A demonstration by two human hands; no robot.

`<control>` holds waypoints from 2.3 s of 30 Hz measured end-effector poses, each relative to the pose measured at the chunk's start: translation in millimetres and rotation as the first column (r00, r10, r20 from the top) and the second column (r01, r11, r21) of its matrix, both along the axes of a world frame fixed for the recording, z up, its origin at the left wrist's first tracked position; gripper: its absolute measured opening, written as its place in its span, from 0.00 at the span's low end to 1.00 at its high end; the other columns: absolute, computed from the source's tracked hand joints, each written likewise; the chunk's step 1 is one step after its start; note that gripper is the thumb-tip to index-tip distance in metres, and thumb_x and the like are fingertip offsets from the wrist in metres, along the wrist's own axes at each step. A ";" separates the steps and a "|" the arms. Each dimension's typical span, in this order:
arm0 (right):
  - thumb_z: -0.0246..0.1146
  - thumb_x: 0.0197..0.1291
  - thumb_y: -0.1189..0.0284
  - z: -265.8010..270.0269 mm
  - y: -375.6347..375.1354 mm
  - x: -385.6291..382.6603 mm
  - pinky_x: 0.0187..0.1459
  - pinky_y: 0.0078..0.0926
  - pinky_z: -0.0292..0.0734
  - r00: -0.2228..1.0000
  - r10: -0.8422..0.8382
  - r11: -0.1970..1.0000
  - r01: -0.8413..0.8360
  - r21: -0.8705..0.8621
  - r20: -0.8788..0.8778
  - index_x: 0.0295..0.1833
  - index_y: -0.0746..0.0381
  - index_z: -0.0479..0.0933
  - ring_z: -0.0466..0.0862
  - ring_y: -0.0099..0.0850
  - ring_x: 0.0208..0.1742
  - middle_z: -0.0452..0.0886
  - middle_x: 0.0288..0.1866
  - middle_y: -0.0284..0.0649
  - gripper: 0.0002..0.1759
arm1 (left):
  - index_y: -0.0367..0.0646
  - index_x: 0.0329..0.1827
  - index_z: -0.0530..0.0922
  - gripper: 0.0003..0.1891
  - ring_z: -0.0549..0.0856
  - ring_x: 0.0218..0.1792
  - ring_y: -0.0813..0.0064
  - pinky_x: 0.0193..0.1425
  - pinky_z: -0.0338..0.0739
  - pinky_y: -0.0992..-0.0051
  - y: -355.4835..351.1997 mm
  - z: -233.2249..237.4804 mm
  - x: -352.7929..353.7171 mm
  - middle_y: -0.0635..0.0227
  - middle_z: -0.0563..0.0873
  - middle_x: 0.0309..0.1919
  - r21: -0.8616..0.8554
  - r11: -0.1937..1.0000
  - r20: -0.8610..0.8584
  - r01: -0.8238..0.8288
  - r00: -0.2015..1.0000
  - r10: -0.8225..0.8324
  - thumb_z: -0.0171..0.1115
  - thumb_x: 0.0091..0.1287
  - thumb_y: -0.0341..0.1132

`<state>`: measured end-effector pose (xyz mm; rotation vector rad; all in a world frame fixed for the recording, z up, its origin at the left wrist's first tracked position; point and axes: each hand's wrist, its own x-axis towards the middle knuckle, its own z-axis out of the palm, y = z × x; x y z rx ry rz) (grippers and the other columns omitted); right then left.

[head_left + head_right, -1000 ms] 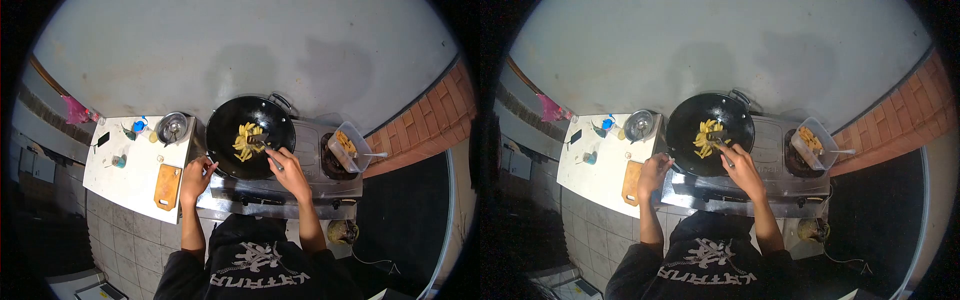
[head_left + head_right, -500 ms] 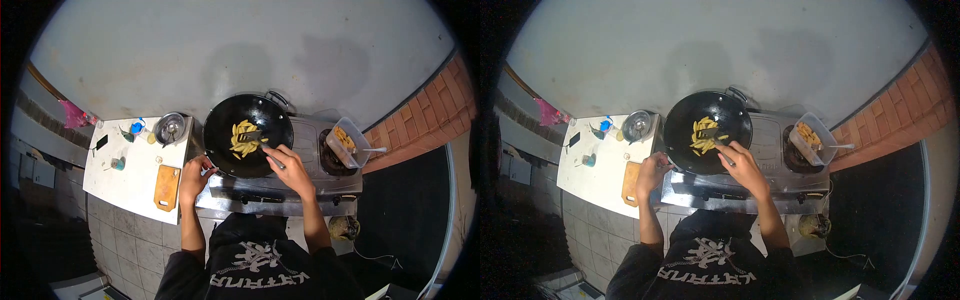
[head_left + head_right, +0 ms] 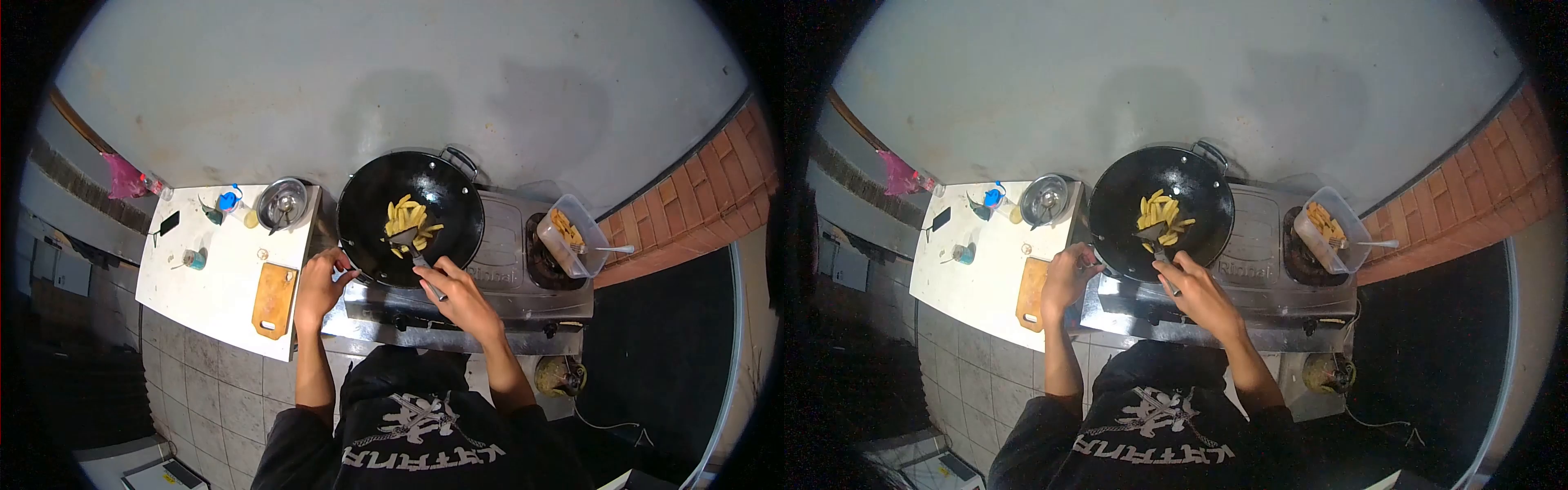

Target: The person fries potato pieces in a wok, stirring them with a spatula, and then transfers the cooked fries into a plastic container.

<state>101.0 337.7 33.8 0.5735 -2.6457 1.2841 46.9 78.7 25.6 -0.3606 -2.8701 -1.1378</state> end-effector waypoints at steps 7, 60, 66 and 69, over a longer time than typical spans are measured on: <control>0.67 0.63 0.80 1.6 7.9 -9.8 0.38 0.33 0.76 0.997 -0.056 0.997 0.053 -0.050 -0.056 0.57 0.67 0.82 0.80 0.40 0.34 0.76 0.38 0.46 0.16 | 0.37 0.33 0.79 0.12 0.82 0.34 0.58 0.40 0.76 0.62 -0.9 -4.2 0.1 0.58 0.82 0.28 -0.006 1.000 -0.020 -0.004 1.000 0.004 0.77 0.54 0.28; 0.66 0.67 0.73 22.1 0.3 -20.1 0.37 0.44 0.78 0.983 -0.159 0.982 0.167 0.083 -0.095 0.53 0.68 0.82 0.85 0.53 0.37 0.81 0.38 0.52 0.13 | 0.37 0.34 0.80 0.12 0.82 0.38 0.56 0.44 0.76 0.59 -4.2 -10.8 -2.1 0.58 0.82 0.30 0.046 0.997 -0.058 0.069 0.996 -0.067 0.77 0.55 0.30; 0.67 0.65 0.75 20.7 -5.2 -18.3 0.37 0.42 0.78 0.989 -0.135 0.986 0.141 0.092 -0.067 0.52 0.69 0.83 0.84 0.52 0.36 0.82 0.37 0.52 0.12 | 0.37 0.34 0.80 0.12 0.82 0.38 0.56 0.44 0.76 0.59 -4.7 -9.2 -2.9 0.58 0.82 0.31 0.017 0.997 -0.056 0.071 0.996 -0.069 0.78 0.55 0.31; 0.67 0.64 0.77 16.4 -1.9 -26.4 0.38 0.38 0.78 0.980 -0.177 0.980 0.184 0.071 -0.094 0.50 0.70 0.83 0.85 0.52 0.38 0.84 0.39 0.52 0.11 | 0.38 0.34 0.80 0.13 0.82 0.38 0.56 0.44 0.76 0.59 -5.2 -9.5 -3.3 0.58 0.82 0.31 0.007 0.997 -0.058 0.081 0.995 -0.081 0.78 0.55 0.31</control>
